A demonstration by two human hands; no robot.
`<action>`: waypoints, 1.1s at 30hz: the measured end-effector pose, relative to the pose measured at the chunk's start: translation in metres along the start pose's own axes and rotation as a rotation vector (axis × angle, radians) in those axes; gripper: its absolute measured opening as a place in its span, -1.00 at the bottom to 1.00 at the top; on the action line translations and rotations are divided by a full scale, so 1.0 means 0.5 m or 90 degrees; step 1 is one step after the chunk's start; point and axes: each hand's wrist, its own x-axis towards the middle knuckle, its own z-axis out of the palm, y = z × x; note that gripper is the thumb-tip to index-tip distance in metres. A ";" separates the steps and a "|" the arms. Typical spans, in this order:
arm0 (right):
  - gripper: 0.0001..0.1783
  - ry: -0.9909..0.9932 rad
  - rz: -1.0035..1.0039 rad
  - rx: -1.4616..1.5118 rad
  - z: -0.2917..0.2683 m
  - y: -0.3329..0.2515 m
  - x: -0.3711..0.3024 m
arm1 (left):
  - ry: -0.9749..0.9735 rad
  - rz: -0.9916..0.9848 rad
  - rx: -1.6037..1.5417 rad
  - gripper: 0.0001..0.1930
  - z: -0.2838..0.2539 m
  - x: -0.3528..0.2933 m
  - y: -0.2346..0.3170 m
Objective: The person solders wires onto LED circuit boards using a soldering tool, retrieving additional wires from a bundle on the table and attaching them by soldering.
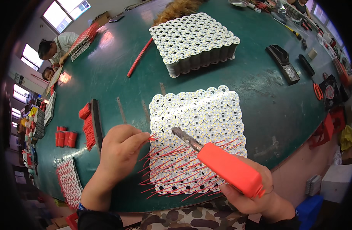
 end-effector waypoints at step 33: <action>-0.36 0.001 -0.067 -0.002 0.010 -0.006 0.045 | -0.041 0.060 0.082 -0.85 0.043 0.032 0.026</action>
